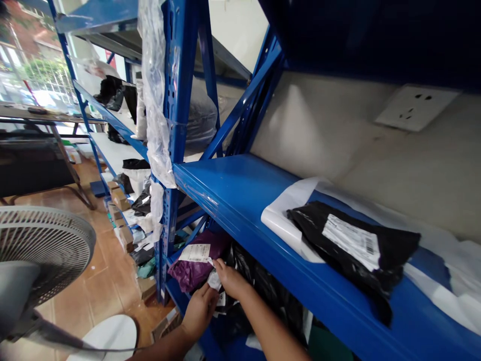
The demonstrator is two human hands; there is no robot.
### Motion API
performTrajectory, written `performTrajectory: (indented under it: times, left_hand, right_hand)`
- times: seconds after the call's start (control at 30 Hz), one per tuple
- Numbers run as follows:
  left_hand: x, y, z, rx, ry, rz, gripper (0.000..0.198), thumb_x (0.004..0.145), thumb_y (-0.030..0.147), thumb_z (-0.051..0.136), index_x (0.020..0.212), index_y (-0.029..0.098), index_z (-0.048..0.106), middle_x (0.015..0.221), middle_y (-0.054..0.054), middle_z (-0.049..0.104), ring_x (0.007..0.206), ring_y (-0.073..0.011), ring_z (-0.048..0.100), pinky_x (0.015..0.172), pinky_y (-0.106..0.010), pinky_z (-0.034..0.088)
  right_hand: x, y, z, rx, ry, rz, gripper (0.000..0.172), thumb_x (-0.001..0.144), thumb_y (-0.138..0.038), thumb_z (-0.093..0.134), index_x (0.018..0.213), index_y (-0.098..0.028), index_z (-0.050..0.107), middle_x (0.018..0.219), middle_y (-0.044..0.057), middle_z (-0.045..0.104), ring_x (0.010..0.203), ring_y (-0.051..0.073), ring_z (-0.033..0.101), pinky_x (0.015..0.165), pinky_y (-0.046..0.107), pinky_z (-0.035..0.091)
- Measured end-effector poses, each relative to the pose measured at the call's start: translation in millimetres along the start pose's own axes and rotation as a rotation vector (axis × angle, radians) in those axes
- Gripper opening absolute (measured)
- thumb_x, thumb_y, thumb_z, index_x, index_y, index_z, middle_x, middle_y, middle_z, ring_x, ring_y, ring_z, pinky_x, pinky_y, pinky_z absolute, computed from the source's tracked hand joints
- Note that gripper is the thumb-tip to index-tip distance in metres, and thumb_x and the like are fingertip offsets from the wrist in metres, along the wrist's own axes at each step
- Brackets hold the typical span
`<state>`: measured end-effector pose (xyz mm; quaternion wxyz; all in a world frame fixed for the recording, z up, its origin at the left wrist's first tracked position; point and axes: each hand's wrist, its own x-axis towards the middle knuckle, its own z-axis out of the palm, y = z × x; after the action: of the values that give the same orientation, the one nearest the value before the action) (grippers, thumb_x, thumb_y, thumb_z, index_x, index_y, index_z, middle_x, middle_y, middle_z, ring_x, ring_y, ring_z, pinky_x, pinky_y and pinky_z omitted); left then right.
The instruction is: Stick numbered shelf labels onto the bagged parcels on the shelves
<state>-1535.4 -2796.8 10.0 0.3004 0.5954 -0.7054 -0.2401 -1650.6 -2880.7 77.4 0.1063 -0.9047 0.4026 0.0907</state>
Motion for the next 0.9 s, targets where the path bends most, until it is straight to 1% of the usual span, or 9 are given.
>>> performTrajectory:
  times: [0.07, 0.13, 0.27, 0.37, 0.43, 0.57, 0.7, 0.83, 0.9]
  left_hand:
    - [3, 1, -5.2, -0.083, -0.019, -0.041, 0.032, 0.083, 0.012, 0.045, 0.111, 0.019, 0.058, 0.099, -0.008, 0.063, 0.086, -0.0197, 0.061, 0.079, -0.031, 0.047]
    - [6, 3, -10.0, -0.132, -0.046, -0.064, 0.042, 0.078, 0.012, 0.051, 0.119, 0.021, 0.054, 0.106, -0.006, 0.061, 0.089, -0.0183, 0.061, 0.081, -0.029, 0.047]
    - [11, 5, -10.2, -0.124, -0.073, -0.015, 0.029, 0.08, 0.014, 0.052, 0.103, 0.028, 0.065, 0.103, -0.004, 0.062, 0.093, -0.0194, 0.06, 0.083, -0.031, 0.045]
    - [13, 4, -3.9, -0.073, 0.022, 0.044, 0.018, 0.082, 0.018, 0.053, 0.084, 0.025, 0.07, 0.087, -0.005, 0.065, 0.093, -0.0237, 0.055, 0.084, -0.038, 0.042]
    - [14, 2, 0.7, -0.106, 0.08, 0.098, 0.017, 0.083, 0.018, 0.054, 0.075, 0.021, 0.068, 0.081, -0.005, 0.064, 0.09, -0.0235, 0.052, 0.083, -0.039, 0.042]
    - [17, -3, 7.3, -0.323, 0.122, 0.198, 0.016, 0.08, 0.011, 0.05, 0.075, 0.018, 0.063, 0.086, -0.007, 0.058, 0.089, -0.021, 0.052, 0.081, -0.036, 0.044]
    - [15, -8, 8.2, -0.463, 0.067, 0.233, 0.015, 0.075, 0.005, 0.049, 0.076, 0.017, 0.058, 0.089, -0.006, 0.054, 0.087, -0.0171, 0.054, 0.081, -0.03, 0.046]
    - [10, -12, 6.2, -0.553, 0.043, 0.242, 0.011, 0.08, 0.011, 0.047, 0.076, 0.018, 0.055, 0.088, -0.005, 0.052, 0.085, -0.0164, 0.054, 0.079, -0.029, 0.045]
    - [7, -15, 5.7, -0.556, 0.038, 0.258, 0.012, 0.083, 0.015, 0.046, 0.076, 0.018, 0.055, 0.088, -0.005, 0.053, 0.085, -0.0163, 0.054, 0.079, -0.029, 0.045]
  right_hand:
    - [-1, 1, 0, 0.015, 0.001, -0.013, 0.06, 0.083, -0.001, 0.034, 0.141, -0.016, 0.028, 0.14, 0.016, 0.04, 0.107, 0.025, 0.06, 0.089, 0.035, 0.048]
    - [-2, 2, 0, 0.017, -0.006, -0.022, 0.062, 0.082, -0.003, 0.037, 0.142, -0.016, 0.027, 0.141, 0.016, 0.039, 0.109, 0.026, 0.059, 0.09, 0.036, 0.047]
    - [-1, 3, 2, -0.01, -0.016, -0.015, 0.062, 0.082, -0.003, 0.039, 0.141, -0.014, 0.028, 0.142, 0.016, 0.039, 0.105, 0.026, 0.061, 0.087, 0.035, 0.049]
    - [1, 5, 6, -0.033, 0.008, -0.025, 0.058, 0.084, -0.005, 0.035, 0.141, -0.012, 0.029, 0.141, 0.017, 0.04, 0.103, 0.026, 0.062, 0.085, 0.035, 0.05]
    - [1, 5, 8, -0.045, 0.02, -0.023, 0.058, 0.084, -0.004, 0.034, 0.141, -0.013, 0.029, 0.141, 0.018, 0.04, 0.102, 0.026, 0.063, 0.084, 0.035, 0.051]
    - [-1, 4, 8, -0.054, 0.013, -0.036, 0.063, 0.081, -0.005, 0.042, 0.142, -0.013, 0.027, 0.143, 0.019, 0.037, 0.108, 0.027, 0.06, 0.088, 0.035, 0.049]
    - [-3, 3, 5, -0.071, 0.008, -0.03, 0.065, 0.08, -0.006, 0.044, 0.142, -0.012, 0.026, 0.144, 0.019, 0.036, 0.11, 0.028, 0.059, 0.089, 0.035, 0.049]
    - [-4, 1, 4, -0.103, 0.026, -0.016, 0.062, 0.082, -0.007, 0.04, 0.142, -0.015, 0.026, 0.143, 0.017, 0.038, 0.105, 0.025, 0.061, 0.086, 0.033, 0.05]
    - [-4, 1, 4, -0.119, 0.019, -0.019, 0.061, 0.082, -0.006, 0.038, 0.142, -0.013, 0.027, 0.143, 0.018, 0.039, 0.102, 0.026, 0.063, 0.085, 0.035, 0.051]
